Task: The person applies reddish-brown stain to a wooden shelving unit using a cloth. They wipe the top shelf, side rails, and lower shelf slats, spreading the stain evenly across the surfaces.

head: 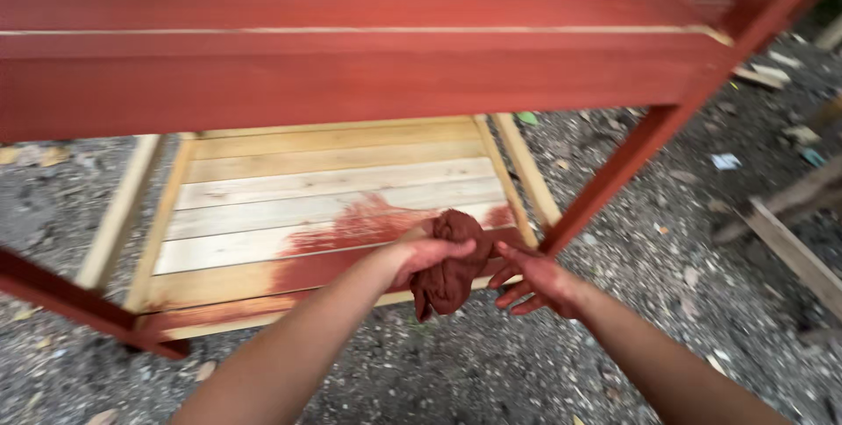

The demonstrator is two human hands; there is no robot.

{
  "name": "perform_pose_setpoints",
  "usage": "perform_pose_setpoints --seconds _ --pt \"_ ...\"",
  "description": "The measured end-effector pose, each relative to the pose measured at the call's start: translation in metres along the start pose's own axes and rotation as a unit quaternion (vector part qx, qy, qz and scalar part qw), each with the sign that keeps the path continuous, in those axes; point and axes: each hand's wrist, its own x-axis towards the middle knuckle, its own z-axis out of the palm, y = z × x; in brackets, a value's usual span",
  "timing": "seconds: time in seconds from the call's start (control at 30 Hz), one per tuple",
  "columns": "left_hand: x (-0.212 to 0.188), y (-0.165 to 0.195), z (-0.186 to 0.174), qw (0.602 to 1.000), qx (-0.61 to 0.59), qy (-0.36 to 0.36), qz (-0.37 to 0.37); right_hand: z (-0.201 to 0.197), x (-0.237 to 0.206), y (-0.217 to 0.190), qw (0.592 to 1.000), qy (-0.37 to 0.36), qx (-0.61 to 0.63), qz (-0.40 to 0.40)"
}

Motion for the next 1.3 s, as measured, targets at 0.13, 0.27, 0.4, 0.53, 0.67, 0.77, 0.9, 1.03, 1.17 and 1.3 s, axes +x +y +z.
perform_pose_setpoints --seconds 0.13,0.27,0.4,0.53,0.67,0.77,0.9,1.03,1.17,1.3 --pt "-0.045 0.017 -0.043 0.993 -0.107 0.038 0.035 0.066 0.014 -0.05 0.992 -0.061 0.095 -0.054" --pt "-0.069 0.018 -0.082 0.965 -0.199 0.14 0.097 0.128 0.037 -0.086 0.962 -0.065 0.201 -0.175" --pt "-0.076 0.009 -0.118 0.939 -0.28 0.178 0.094 0.195 0.047 -0.099 0.893 -0.167 0.385 -0.163" --pt "-0.083 -0.001 -0.139 0.956 -0.074 0.238 0.153 0.259 0.043 -0.09 0.748 -0.302 0.544 -0.231" --pt "-0.098 -0.003 -0.163 0.789 0.436 0.415 0.122 0.272 0.049 -0.094 0.727 -0.235 0.603 -0.23" --pt "-0.111 -0.008 -0.195 0.779 0.414 0.451 0.135 0.259 0.067 -0.104 0.774 -0.17 0.56 -0.24" --pt "-0.124 -0.05 -0.237 0.791 0.355 0.473 0.159 0.266 0.093 -0.1 0.839 0.207 0.317 -0.391" --pt "-0.132 -0.105 -0.256 0.79 0.347 0.478 0.163 0.306 0.1 -0.074 0.762 0.253 -0.119 -0.584" --pt "-0.15 -0.145 -0.26 0.775 0.389 0.467 0.173 0.335 0.089 -0.076 0.823 0.204 -0.276 -0.453" --pt "-0.164 -0.154 -0.267 0.797 0.325 0.468 0.201 0.371 0.071 -0.111 0.811 0.167 -0.495 -0.262"
